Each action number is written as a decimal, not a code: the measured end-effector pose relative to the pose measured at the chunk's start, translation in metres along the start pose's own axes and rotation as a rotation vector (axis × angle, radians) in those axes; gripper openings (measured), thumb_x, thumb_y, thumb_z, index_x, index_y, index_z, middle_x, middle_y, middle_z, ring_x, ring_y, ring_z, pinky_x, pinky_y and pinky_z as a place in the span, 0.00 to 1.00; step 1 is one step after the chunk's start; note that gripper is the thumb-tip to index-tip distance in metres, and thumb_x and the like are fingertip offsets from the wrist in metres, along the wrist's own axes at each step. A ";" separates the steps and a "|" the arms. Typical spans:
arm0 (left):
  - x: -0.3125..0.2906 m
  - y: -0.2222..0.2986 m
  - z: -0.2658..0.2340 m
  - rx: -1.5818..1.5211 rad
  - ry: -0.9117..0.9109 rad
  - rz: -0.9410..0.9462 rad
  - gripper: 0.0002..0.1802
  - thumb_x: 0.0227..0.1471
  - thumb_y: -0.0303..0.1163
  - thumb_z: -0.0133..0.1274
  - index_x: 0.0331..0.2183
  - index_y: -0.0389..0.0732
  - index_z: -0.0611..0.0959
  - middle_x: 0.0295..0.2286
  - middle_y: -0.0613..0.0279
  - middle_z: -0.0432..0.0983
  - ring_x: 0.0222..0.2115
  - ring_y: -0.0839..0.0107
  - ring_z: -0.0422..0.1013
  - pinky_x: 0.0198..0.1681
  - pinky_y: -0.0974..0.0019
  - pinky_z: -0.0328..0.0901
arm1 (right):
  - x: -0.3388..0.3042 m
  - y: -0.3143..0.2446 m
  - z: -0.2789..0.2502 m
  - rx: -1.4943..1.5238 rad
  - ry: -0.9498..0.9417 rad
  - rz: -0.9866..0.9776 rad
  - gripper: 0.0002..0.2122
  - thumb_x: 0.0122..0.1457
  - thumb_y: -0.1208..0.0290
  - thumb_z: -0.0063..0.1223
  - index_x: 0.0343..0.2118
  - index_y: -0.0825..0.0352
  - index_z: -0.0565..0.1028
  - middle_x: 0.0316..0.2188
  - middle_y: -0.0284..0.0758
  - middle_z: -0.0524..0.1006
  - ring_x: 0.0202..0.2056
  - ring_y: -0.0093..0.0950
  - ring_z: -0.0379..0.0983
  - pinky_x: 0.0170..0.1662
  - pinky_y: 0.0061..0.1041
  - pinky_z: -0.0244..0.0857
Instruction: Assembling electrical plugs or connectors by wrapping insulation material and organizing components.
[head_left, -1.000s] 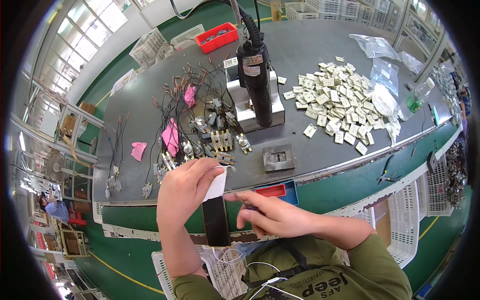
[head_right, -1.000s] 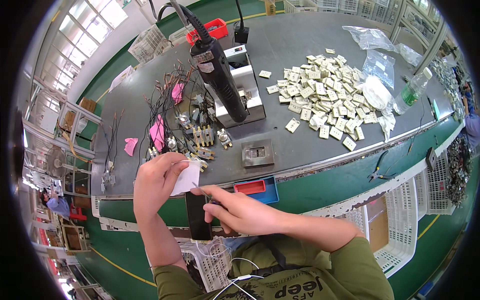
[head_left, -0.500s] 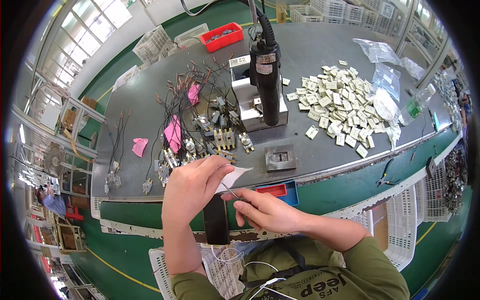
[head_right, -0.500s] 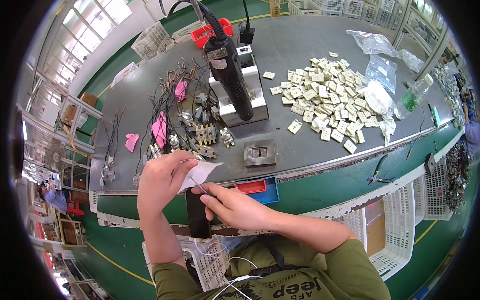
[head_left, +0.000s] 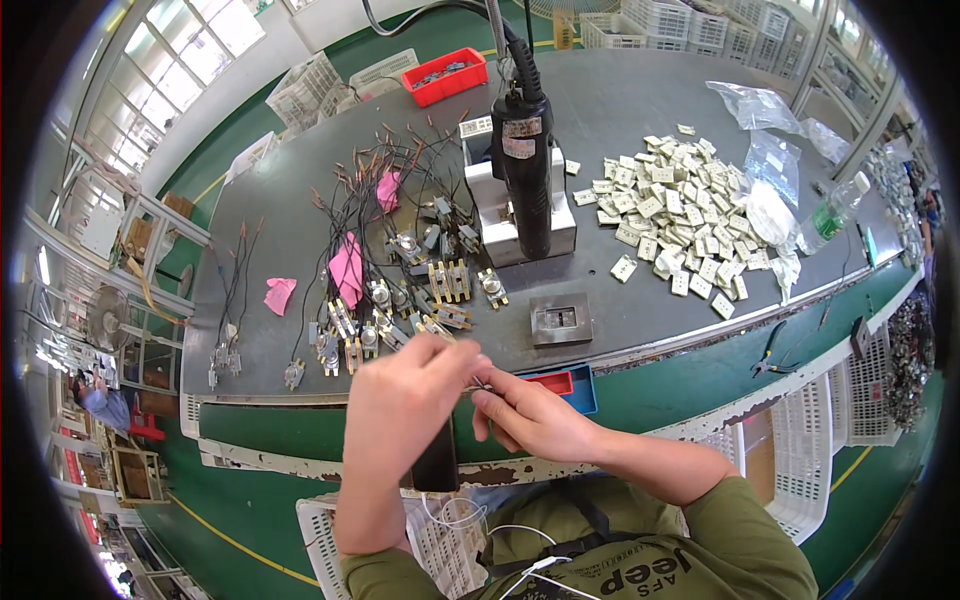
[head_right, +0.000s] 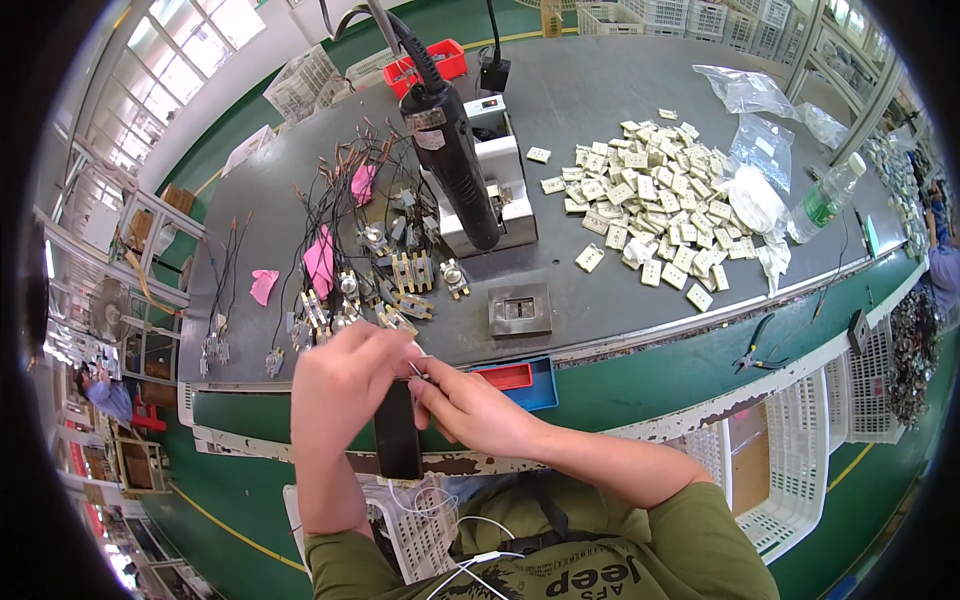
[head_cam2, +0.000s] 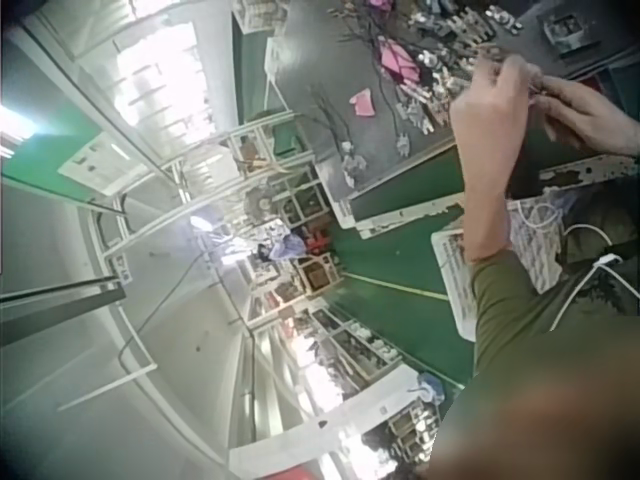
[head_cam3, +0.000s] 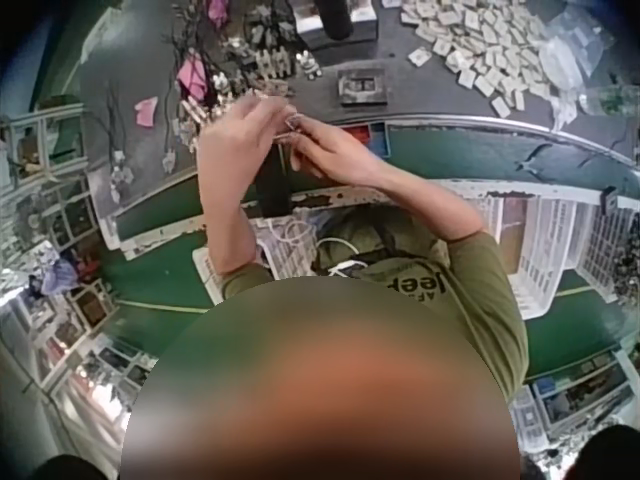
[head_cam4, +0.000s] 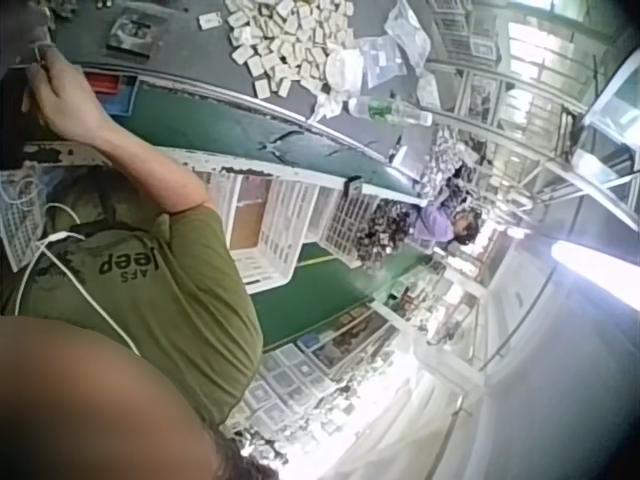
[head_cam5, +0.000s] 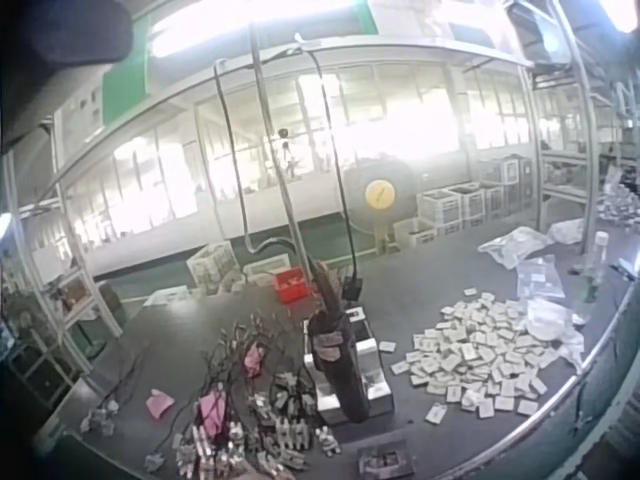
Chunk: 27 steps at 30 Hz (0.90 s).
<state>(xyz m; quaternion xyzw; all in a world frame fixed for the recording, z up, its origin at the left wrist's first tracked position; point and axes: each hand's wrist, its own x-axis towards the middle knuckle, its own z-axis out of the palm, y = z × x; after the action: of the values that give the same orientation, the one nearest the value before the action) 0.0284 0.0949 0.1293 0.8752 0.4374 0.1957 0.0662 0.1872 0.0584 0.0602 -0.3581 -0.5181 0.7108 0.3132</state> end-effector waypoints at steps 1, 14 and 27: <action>-0.005 0.003 0.004 0.046 0.009 -0.001 0.10 0.42 0.31 0.59 0.32 0.45 0.82 0.31 0.60 0.77 0.21 0.66 0.74 0.22 0.66 0.68 | 0.001 0.005 -0.001 -0.002 0.001 -0.001 0.16 0.66 0.67 0.31 0.54 0.67 0.61 0.24 0.29 0.71 0.18 0.16 0.62 0.22 0.18 0.58; -0.027 0.000 -0.004 -0.472 0.199 -0.193 0.10 0.48 0.26 0.56 0.36 0.36 0.79 0.31 0.59 0.76 0.28 0.73 0.70 0.33 0.72 0.65 | -0.006 0.014 -0.006 -0.220 0.180 -0.253 0.11 0.63 0.73 0.38 0.46 0.68 0.65 0.28 0.34 0.73 0.26 0.26 0.68 0.32 0.25 0.62; -0.038 -0.021 0.047 -0.631 0.192 -0.123 0.05 0.45 0.27 0.58 0.29 0.38 0.80 0.42 0.55 0.71 0.46 0.63 0.66 0.49 0.62 0.60 | -0.020 0.030 -0.018 -0.435 0.252 -0.256 0.18 0.52 0.72 0.58 0.43 0.69 0.64 0.40 0.38 0.71 0.41 0.26 0.72 0.44 0.25 0.66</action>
<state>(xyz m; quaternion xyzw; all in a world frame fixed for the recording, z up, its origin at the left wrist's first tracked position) 0.0115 0.0799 0.0695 0.7612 0.4114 0.3988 0.3038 0.2110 0.0430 0.0309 -0.4341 -0.6566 0.4873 0.3780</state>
